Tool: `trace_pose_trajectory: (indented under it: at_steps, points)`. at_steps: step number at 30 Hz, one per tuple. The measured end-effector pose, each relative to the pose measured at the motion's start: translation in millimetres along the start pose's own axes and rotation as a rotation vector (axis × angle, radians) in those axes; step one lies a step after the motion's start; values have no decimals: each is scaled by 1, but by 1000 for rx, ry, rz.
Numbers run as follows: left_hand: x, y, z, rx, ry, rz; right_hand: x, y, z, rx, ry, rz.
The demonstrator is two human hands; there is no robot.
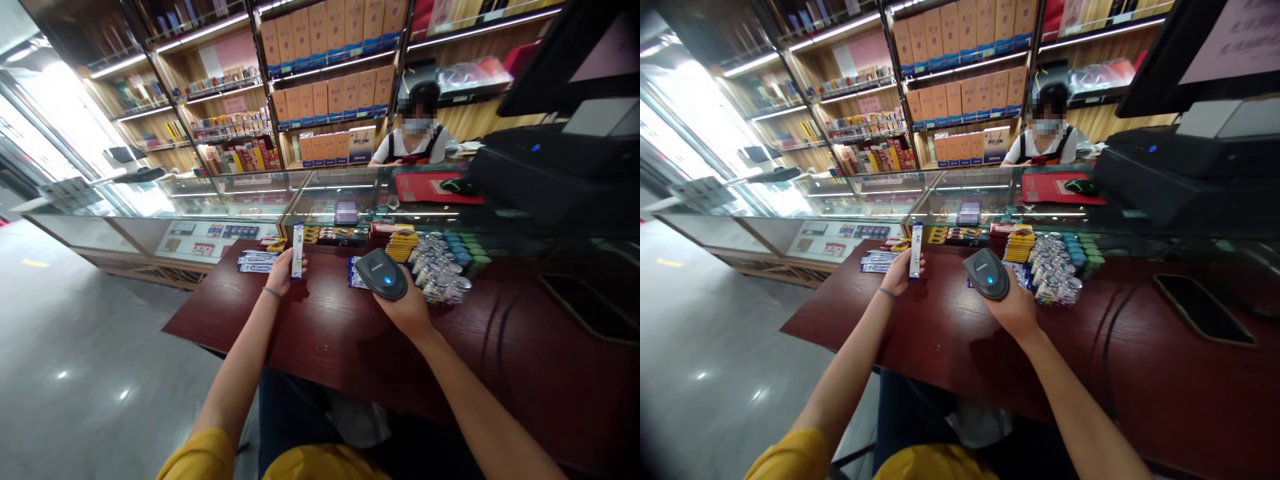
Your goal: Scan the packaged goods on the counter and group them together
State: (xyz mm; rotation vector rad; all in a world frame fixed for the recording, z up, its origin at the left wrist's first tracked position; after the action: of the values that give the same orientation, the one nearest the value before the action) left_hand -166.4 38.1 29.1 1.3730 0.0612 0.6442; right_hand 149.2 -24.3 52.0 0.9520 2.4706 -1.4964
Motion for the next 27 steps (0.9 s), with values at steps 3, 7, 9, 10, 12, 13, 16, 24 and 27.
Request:
trace_pose_trajectory:
  at_steps: [3, 7, 9, 10, 12, 13, 16, 24, 27]
  points:
    - [34, -15, 6, -114, -54, 81, -1, -4, -1, 3, -24, 27]
    - [59, -36, 14, -134, -131, 115, -2, -6, -5, -31, -48, 136]
    - [61, -45, 18, -129, -157, 78, -2, -4, -8, -66, -82, 185]
    - [61, -49, 19, -122, -168, 56, -2, -4, -9, -85, -99, 203]
    - [58, -52, 20, -105, -184, 21, -1, -2, -10, -114, -124, 234]
    - [56, -53, 21, -97, -188, 12, 0, -2, -10, -126, -130, 247]
    - [53, -52, 21, -85, -187, -13, 3, -2, -9, -160, -158, 276]
    - [53, -52, 22, -133, -190, 11, 0, 2, -11, -100, -146, 244]
    - [54, -53, 24, -171, -220, 30, -6, 6, -16, -27, -88, 200]
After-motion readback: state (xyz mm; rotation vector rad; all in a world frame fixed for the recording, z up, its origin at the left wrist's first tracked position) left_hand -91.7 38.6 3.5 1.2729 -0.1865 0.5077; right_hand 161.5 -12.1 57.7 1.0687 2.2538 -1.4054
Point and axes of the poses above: each hand's wrist, its own z-axis away from the middle knuckle, its own x-axis out of the palm, y = z × x, the point moved 5 cm from there along -z, towards the middle knuckle, and after that the axes turned 13 degrees about y, right-handed, at the moved point
